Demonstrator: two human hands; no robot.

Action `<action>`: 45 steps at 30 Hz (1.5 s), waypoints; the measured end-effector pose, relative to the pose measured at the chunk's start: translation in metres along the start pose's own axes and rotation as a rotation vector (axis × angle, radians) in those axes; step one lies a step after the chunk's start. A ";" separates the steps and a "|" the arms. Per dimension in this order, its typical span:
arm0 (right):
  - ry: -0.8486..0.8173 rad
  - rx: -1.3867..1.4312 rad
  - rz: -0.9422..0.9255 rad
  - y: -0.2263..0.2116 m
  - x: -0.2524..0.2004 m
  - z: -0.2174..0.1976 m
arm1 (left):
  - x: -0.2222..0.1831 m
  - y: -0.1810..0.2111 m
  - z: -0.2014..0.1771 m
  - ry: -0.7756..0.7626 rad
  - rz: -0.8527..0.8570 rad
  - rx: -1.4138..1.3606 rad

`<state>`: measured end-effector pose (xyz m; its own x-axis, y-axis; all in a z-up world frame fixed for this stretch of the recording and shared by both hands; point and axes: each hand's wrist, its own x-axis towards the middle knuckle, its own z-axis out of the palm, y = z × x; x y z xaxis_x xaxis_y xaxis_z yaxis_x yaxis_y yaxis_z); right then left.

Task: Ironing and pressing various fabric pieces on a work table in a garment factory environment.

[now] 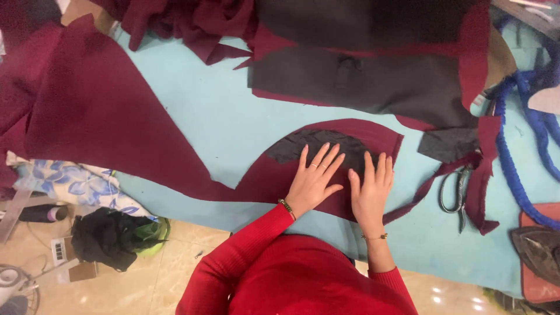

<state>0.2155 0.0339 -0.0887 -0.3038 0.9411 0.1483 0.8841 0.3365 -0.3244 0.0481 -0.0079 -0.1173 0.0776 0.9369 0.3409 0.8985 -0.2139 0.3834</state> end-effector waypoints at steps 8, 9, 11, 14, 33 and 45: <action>-0.043 0.371 -0.191 -0.034 0.063 0.014 | -0.024 0.000 -0.025 0.080 -0.116 0.132; -0.042 0.374 -0.192 -0.042 0.067 0.018 | -0.027 -0.002 -0.024 0.079 -0.116 0.136; -0.092 0.434 -0.219 -0.056 0.074 0.026 | -0.031 -0.005 -0.021 0.100 -0.168 0.142; -0.107 0.318 -0.211 -0.066 0.078 0.037 | -0.032 -0.008 -0.018 0.106 -0.175 0.127; 0.026 0.070 0.261 0.183 -0.035 -0.074 | -0.025 -0.002 -0.034 0.065 -0.177 0.102; 0.256 -0.016 0.062 0.091 -0.054 -0.065 | -0.013 -0.005 -0.021 0.020 -0.034 0.056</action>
<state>0.3351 0.0114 -0.0654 -0.1506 0.9204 0.3608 0.9043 0.2757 -0.3258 0.0333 -0.0247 -0.1051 0.0388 0.9376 0.3455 0.9233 -0.1658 0.3464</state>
